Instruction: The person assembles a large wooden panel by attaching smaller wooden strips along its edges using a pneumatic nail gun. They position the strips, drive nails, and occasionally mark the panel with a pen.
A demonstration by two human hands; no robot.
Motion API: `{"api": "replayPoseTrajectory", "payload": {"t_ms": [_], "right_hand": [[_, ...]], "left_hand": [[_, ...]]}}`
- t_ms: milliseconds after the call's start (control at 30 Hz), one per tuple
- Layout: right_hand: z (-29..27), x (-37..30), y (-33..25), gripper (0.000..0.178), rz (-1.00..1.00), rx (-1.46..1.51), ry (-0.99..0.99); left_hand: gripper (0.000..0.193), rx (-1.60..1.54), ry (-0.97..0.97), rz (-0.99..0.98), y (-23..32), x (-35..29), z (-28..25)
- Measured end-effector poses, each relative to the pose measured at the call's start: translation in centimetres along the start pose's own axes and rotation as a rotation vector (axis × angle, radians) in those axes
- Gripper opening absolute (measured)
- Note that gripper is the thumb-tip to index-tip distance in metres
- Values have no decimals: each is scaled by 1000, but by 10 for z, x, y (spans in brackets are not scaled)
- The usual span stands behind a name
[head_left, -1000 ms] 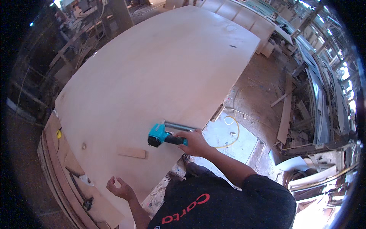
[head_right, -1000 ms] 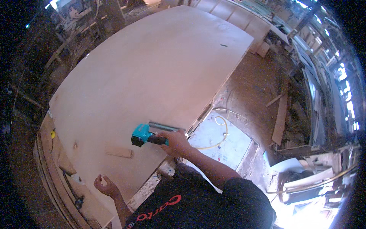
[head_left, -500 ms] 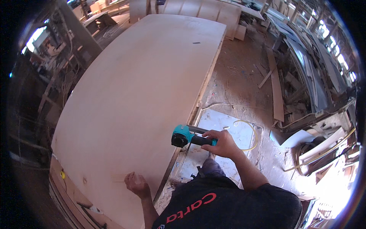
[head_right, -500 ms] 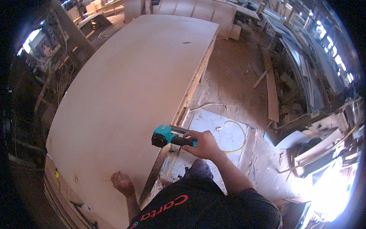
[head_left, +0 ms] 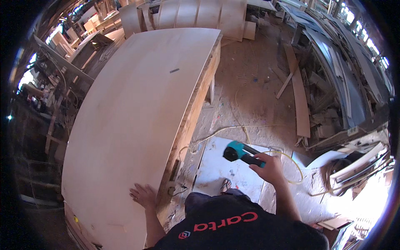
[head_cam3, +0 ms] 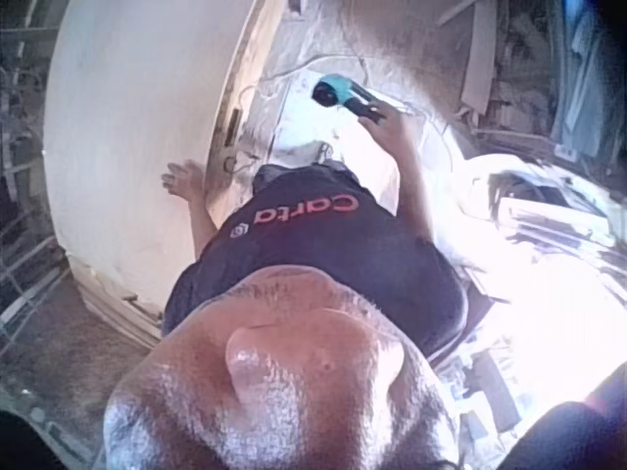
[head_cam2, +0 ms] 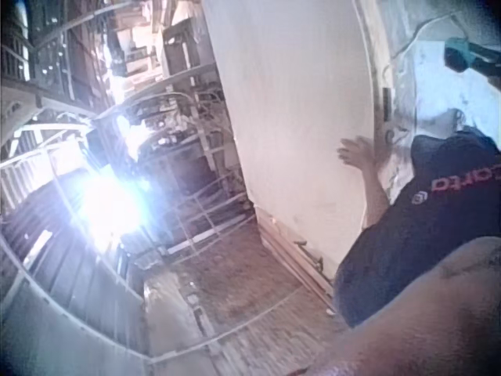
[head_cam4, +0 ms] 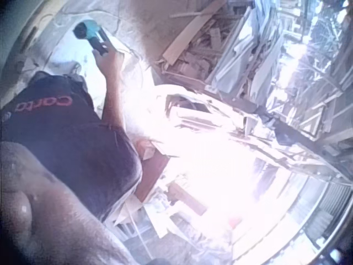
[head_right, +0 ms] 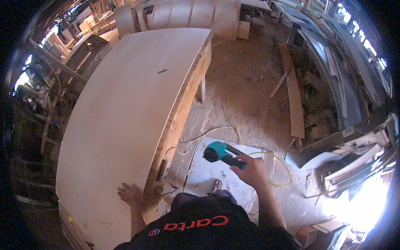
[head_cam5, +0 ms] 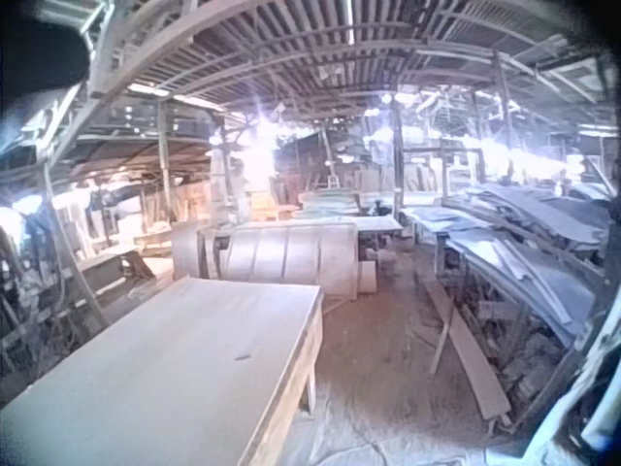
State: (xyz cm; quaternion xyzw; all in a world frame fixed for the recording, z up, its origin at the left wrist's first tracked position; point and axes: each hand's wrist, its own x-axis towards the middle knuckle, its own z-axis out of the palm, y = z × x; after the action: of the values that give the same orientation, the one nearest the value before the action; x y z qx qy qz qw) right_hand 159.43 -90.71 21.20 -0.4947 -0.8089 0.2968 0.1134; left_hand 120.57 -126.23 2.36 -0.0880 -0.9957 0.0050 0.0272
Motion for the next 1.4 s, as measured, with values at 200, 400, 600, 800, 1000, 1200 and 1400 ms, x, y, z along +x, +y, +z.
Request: {"api": "replayPoseTrajectory", "payload": {"t_ms": [200, 400, 600, 800, 1000, 1200, 1400], "right_hand": [[-39, 55, 77, 42, 169, 52, 264], [-64, 97, 136, 43, 461, 68, 331], [-89, 128, 183, 43, 495, 45, 512], [-136, 219, 167, 45, 568, -51, 374], [-202, 400, 88, 35, 393, -463, 229], [-273, 707, 94, 52, 121, -908, 354], [-259, 931, -140, 46, -928, -749, 550]], "left_hand": [[71, 28, 104, 7, 92, 59, 28], [70, -90, -8, -5, 224, 139, -13], [69, -47, -32, 20, 340, 234, -13], [75, -72, 66, 64, 425, 306, 7], [86, -133, -24, -95, 500, 317, 10], [90, -235, -90, -176, 533, 299, 0], [89, -237, 107, -242, 552, 299, 20]]}}
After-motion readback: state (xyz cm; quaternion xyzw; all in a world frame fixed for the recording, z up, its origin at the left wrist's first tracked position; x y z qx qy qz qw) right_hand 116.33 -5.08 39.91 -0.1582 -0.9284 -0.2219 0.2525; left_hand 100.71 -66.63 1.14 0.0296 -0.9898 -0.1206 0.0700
